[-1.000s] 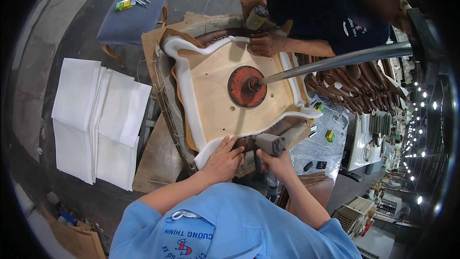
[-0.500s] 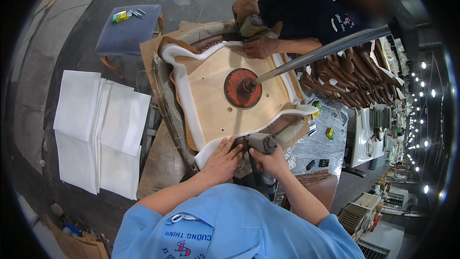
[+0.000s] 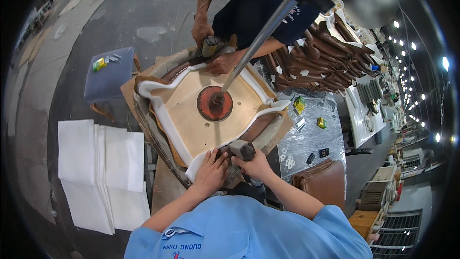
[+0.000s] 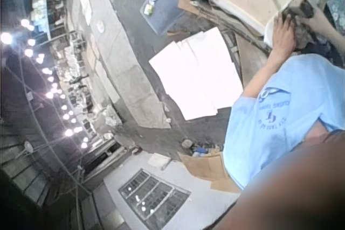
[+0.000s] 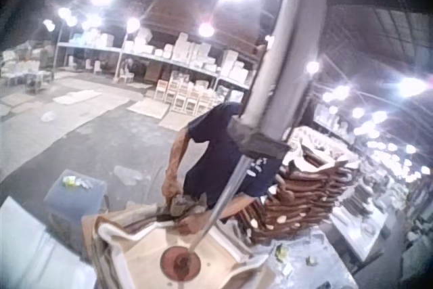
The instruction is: The person staples white fabric onto a chair base using a staple gun while a coworker assists by holding the fabric. The person then places a brown leather cover over the chair and continues stapling the fabric around the edges.
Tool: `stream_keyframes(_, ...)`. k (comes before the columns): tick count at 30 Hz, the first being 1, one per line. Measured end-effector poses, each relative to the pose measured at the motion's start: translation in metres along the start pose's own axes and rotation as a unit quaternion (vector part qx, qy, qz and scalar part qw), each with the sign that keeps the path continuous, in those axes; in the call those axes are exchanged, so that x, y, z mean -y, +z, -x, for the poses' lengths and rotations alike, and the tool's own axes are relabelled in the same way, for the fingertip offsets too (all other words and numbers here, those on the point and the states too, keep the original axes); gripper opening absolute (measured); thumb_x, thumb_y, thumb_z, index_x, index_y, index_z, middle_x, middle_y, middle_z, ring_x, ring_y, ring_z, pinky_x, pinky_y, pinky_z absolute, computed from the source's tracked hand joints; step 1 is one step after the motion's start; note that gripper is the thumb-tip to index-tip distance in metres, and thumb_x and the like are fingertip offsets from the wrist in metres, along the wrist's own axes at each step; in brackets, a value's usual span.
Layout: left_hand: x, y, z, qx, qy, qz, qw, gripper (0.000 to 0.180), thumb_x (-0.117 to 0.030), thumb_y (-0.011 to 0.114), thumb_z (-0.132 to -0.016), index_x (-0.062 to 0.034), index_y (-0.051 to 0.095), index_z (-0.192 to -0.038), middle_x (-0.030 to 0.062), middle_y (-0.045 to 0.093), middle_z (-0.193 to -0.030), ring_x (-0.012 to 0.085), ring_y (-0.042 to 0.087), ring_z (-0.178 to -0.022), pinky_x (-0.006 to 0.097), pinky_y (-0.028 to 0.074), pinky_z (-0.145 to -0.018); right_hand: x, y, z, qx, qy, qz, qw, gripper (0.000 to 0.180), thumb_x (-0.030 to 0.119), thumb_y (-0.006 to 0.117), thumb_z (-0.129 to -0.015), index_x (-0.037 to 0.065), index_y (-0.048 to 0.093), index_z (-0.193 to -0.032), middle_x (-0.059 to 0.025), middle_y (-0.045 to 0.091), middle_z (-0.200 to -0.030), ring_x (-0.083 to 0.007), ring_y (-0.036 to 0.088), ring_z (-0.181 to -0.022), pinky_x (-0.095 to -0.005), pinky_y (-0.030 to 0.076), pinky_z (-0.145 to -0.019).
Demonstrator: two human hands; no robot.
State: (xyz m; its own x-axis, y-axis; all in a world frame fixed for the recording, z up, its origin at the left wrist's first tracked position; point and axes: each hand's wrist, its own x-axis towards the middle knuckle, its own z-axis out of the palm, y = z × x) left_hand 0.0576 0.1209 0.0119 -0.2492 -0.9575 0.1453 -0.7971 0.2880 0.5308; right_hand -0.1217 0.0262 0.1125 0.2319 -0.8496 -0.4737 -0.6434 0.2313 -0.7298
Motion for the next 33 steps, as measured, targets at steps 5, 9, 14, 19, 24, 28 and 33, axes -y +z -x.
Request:
stream_keyframes(5, -0.004, 0.005, -0.005, 0.031, -0.024, -0.036, 0.999, 0.060, -0.036, 0.070, -0.106, -0.0074, 0.060, -0.159, 0.0122, 0.053, -0.170, 0.0455, 0.035, -0.165, 0.063, 0.024, -0.136, -0.046, 0.000, 0.040, -0.037, -0.051, -0.087, 0.994, 0.069, 0.023, 0.093, -0.093, 0.006, 0.064, -0.153, -0.0135, 0.078, -0.135, -0.0211, 0.074, -0.123, -0.0377, 0.058, -0.109)
stream_keyframes(9, -0.011, 0.010, -0.020, 0.020, -0.026, -0.062, 0.998, 0.065, -0.041, 0.068, -0.107, -0.0066, 0.057, -0.162, 0.0133, 0.051, -0.172, 0.0475, 0.032, -0.165, 0.065, 0.022, -0.136, -0.084, -0.009, 0.074, -0.067, -0.100, -0.099, 0.988, 0.069, 0.021, 0.094, -0.092, 0.002, 0.064, -0.151, -0.0140, 0.077, -0.136, -0.0199, 0.074, -0.123, -0.0367, 0.057, -0.109)
stream_keyframes(14, -0.030, 0.013, -0.044, 0.057, -0.072, -0.089, 0.992, 0.063, -0.044, 0.063, -0.110, -0.0048, 0.058, -0.160, 0.0183, 0.052, -0.171, 0.0517, 0.033, -0.164, 0.068, 0.023, -0.135, -0.112, -0.031, 0.105, -0.057, 0.020, -0.131, 0.990, 0.063, 0.020, 0.096, -0.091, 0.000, 0.069, -0.144, -0.0133, 0.079, -0.130, -0.0192, 0.076, -0.115, -0.0355, 0.062, -0.099)
stream_keyframes(19, -0.057, -0.011, -0.041, 0.001, -0.078, 0.076, 0.994, 0.049, -0.036, 0.063, -0.112, -0.0025, 0.068, -0.147, 0.0226, 0.068, -0.151, 0.0486, 0.054, -0.150, 0.061, 0.035, -0.130, -0.126, -0.105, 0.132, -0.010, -0.007, -0.242, 0.970, 0.064, 0.013, 0.097, -0.088, -0.002, 0.065, -0.142, -0.0139, 0.077, -0.120, -0.0132, 0.075, -0.091, -0.0286, 0.061, -0.063)
stream_keyframes(24, -0.068, -0.047, 0.004, -0.114, -0.230, 0.137, 0.957, 0.036, -0.025, 0.069, -0.108, -0.0019, 0.073, -0.136, 0.0202, 0.077, -0.126, 0.0342, 0.073, -0.121, 0.045, 0.056, -0.104, -0.161, -0.119, 0.172, -0.126, -0.086, -0.175, 0.973, 0.065, 0.012, 0.097, -0.087, -0.003, 0.065, -0.141, -0.0095, 0.076, -0.122, -0.0181, 0.071, -0.109, -0.0372, 0.058, -0.098)
stream_keyframes(28, -0.037, -0.053, 0.027, -0.324, -0.377, 0.021, 0.867, 0.031, -0.024, 0.074, -0.104, -0.0030, 0.073, -0.128, 0.0229, 0.077, -0.120, 0.0402, 0.073, -0.109, 0.051, 0.055, -0.094, -0.191, -0.099, 0.182, -0.105, 0.039, -0.287, 0.951, 0.035, 0.010, 0.091, -0.093, -0.001, 0.072, -0.121, -0.0026, 0.069, -0.080, -0.0130, 0.065, -0.062, -0.0326, 0.052, -0.055)
stream_keyframes(33, 0.011, -0.049, 0.042, -0.257, -0.564, 0.153, 0.769, 0.045, -0.041, 0.073, -0.103, -0.0009, 0.072, -0.123, 0.0234, 0.079, -0.120, 0.0430, 0.075, -0.113, 0.051, 0.057, -0.097, -0.197, -0.094, 0.175, -0.058, 0.027, -0.248, 0.967, 0.032, 0.011, 0.091, -0.095, -0.002, 0.071, -0.117, -0.0023, 0.068, -0.075, -0.0114, 0.063, -0.058, -0.0309, 0.050, -0.052)
